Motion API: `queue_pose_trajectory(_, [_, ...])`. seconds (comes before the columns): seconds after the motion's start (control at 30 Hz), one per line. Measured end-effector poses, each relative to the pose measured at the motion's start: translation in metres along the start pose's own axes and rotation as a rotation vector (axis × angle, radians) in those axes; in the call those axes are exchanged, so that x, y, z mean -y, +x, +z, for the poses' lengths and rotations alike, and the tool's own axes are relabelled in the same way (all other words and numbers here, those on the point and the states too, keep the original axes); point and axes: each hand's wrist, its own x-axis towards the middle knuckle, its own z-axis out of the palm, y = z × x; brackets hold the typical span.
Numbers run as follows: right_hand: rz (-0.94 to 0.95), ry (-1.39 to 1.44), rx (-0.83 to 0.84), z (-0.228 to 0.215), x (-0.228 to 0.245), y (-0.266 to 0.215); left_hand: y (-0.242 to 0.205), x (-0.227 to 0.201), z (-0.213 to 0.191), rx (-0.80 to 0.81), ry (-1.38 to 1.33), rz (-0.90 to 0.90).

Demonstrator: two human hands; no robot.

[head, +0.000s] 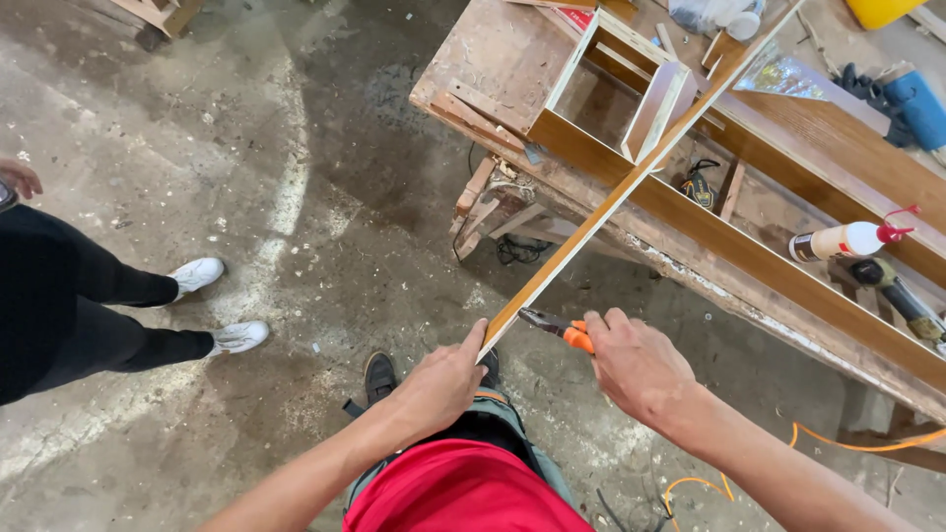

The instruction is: The recorder is using pliers to strip or trim a thin wooden strip and then using a brad nailer to attach it to a wooden frame.

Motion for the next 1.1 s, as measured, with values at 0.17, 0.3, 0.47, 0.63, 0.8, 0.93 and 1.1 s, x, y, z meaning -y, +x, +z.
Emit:
queue_pose_trajectory(0.17, [0.143, 0.127, 0.170, -0.011, 0.005, 0.002, 0.007, 0.008, 0.017, 0.008, 0.026, 0.007])
queue_pose_trajectory(0.3, [0.173, 0.195, 0.259, -0.009, 0.002, 0.008, 0.005, 0.003, 0.014, 0.030, 0.012, -0.019])
queue_pose_trajectory(0.47, [0.178, 0.283, 0.254, -0.003, -0.006, 0.016, 0.007, 0.005, 0.012, 0.046, -0.040, -0.049])
queue_pose_trajectory(0.63, [0.054, 0.382, 0.243, 0.029, -0.024, 0.035, 0.007, -0.007, -0.006, 0.042, -0.138, -0.111])
queue_pose_trajectory(0.8, [-0.114, 0.581, 0.192, 0.053, -0.042, 0.054, 0.011, 0.017, 0.012, 0.058, -0.269, -0.086])
queue_pose_trajectory(0.93, [-0.202, 0.649, 0.195, 0.078, -0.049, 0.068, 0.009, 0.038, 0.028, 0.005, -0.339, 0.062])
queue_pose_trajectory(1.1, [-0.291, 0.722, 0.154, 0.089, -0.051, 0.080, 0.007, 0.003, 0.004, 0.246, -0.699, -0.439])
